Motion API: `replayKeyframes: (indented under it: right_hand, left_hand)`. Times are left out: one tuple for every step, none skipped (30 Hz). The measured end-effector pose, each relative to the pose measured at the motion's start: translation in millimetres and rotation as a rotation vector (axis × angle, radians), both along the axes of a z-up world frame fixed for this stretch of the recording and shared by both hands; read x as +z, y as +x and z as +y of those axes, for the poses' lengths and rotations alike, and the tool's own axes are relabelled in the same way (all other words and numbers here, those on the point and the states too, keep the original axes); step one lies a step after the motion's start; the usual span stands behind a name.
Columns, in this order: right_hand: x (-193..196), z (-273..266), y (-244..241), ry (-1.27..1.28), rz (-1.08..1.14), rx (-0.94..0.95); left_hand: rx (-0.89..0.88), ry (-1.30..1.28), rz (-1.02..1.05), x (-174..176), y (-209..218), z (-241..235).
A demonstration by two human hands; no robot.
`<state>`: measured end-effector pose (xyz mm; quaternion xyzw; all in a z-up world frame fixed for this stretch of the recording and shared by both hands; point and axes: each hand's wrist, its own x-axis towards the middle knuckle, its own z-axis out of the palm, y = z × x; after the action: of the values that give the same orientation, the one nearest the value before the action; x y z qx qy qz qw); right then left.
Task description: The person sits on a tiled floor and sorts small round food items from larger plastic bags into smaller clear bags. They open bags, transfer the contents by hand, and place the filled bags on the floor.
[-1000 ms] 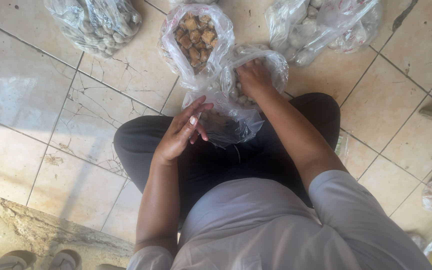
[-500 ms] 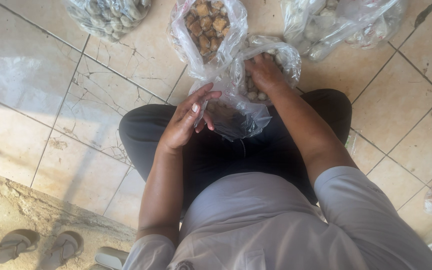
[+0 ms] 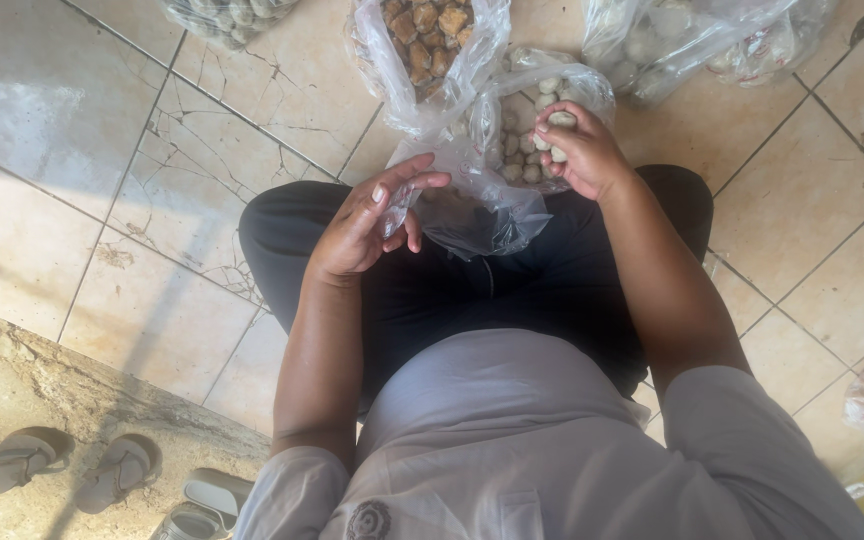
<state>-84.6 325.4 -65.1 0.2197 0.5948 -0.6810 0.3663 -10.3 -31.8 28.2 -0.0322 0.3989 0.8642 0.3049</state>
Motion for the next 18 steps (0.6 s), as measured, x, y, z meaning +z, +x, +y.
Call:
replayKeyframes:
  right_hand:
    - [8, 5, 4, -0.126, -0.034, -0.054]
    - [14, 6, 8, -0.143, -0.06, -0.055]
    - [19, 8, 11, -0.158, -0.082, -0.059]
    - [23, 11, 12, -0.172, -0.103, -0.063]
    - [25, 15, 13, -0.225, -0.126, -0.103]
    - [26, 19, 13, -0.279, -0.149, -0.144]
    - [23, 21, 13, -0.337, -0.176, -0.182]
    - [19, 23, 13, -0.348, -0.162, -0.193]
    - [13, 25, 12, -0.362, -0.151, -0.2]
    - [7, 25, 12, -0.375, -0.141, -0.208]
    - [-1, 21, 9, -0.153, -0.043, -0.087]
    - [-10, 14, 6, 0.07, 0.054, 0.032]
    - [-16, 9, 3, 0.294, 0.149, 0.151]
    - [-21, 4, 1, 0.465, 0.383, 0.309]
    - [-26, -3, 2, 0.634, 0.614, 0.465]
    - [-30, -11, 2, 0.801, 0.846, 0.624]
    - [-34, -20, 3, 0.801, 0.787, 0.691]
    - [-35, -27, 3, 0.801, 0.727, 0.758]
  left_hand:
    - [0.002, -0.003, 0.007, 0, -1, 2]
    - [-0.003, -0.009, 0.003, 0, -1, 2]
    - [-0.012, -0.012, 0.002, 1, -3, 3]
    - [-0.02, -0.015, 0.002, 2, -4, 4]
    - [-0.02, -0.021, 0.007, 3, -5, 5]
    - [-0.02, -0.027, 0.012, 3, -5, 6]
    - [-0.017, -0.038, 0.012, 4, -5, 6]
    - [-0.016, -0.036, 0.015, 3, -5, 6]
    - [-0.012, -0.037, 0.016, 3, -4, 6]
    - [-0.008, -0.038, 0.016, 3, -3, 6]
    - [-0.01, -0.035, 0.011, 2, -3, 6]
    - [-0.012, -0.032, 0.006, 2, -3, 5]
    - [-0.014, -0.028, 0.001, 2, -3, 5]
    - [-0.019, -0.027, 0.008, 1, -5, 5]
    - [-0.028, -0.025, 0.012, 0, -5, 6]
    - [-0.037, -0.024, 0.015, -1, -5, 7]
    - [-0.041, -0.021, 0.015, -2, -5, 7]
    - [-0.045, -0.019, 0.014, -2, -5, 7]
